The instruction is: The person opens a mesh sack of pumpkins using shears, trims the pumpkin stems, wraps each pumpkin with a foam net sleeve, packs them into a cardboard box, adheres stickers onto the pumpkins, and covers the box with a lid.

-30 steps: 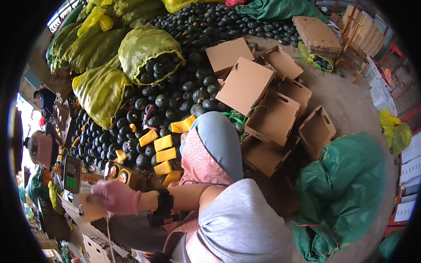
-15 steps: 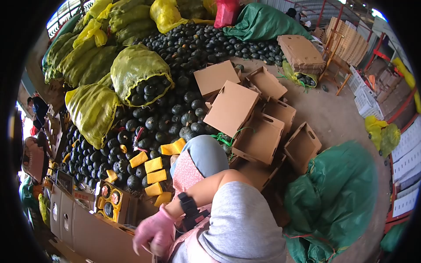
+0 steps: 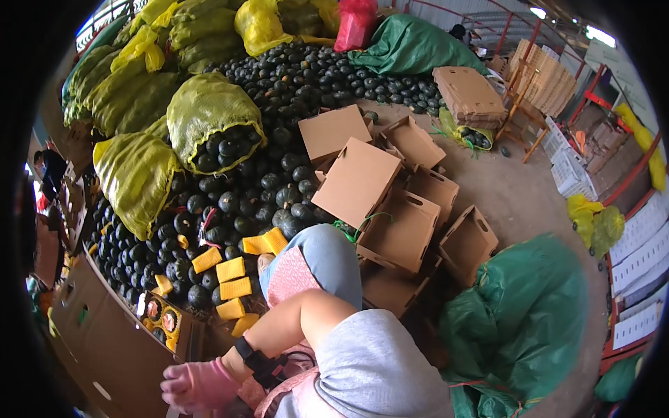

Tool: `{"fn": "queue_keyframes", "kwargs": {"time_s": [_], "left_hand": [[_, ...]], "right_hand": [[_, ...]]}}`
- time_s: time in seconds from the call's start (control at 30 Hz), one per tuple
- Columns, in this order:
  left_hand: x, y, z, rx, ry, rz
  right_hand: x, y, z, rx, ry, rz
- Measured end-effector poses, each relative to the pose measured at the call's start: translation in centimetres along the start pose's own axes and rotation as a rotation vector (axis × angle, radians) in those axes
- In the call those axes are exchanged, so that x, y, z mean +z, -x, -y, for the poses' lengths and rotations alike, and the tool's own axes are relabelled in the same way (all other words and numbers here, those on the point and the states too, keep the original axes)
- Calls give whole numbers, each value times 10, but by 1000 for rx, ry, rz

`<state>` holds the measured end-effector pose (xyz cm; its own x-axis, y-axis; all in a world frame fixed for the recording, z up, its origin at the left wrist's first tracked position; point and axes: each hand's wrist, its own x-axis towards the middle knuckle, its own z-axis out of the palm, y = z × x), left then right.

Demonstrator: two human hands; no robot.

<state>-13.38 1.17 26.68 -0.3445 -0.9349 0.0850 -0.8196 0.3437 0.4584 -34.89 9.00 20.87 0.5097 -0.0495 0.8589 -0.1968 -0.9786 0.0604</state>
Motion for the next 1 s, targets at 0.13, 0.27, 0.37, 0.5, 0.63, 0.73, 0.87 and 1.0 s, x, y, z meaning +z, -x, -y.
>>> {"fn": "queue_keyframes", "kwargs": {"time_s": [0.13, 0.27, 0.37, 0.5, 0.63, 0.73, 0.87, 1.0], "left_hand": [[0, 1, 7, -32, 11, 13], [-3, 0, 11, -39, 25, 12], [-4, 0, 13, -35, 34, 29], [-8, -1, 23, -40, 46, 21], [-7, -2, 28, -41, 72, 22], [-9, -7, 29, -33, 72, 24], [-12, -9, 33, -42, 75, 25], [-13, -13, 39, -49, 82, 40]], "right_hand": [[-30, -35, 19, 85, -61, 904], [-35, -45, 29, 55, -153, 874], [-39, -45, 26, 80, -163, 784], [-44, -46, -10, 206, 22, 476], [-13, -32, -93, 939, -335, 188], [25, -28, -122, 1276, -934, 353], [37, -29, -122, 1268, -1098, 285], [34, -28, -142, 1347, -1311, 120]]}}
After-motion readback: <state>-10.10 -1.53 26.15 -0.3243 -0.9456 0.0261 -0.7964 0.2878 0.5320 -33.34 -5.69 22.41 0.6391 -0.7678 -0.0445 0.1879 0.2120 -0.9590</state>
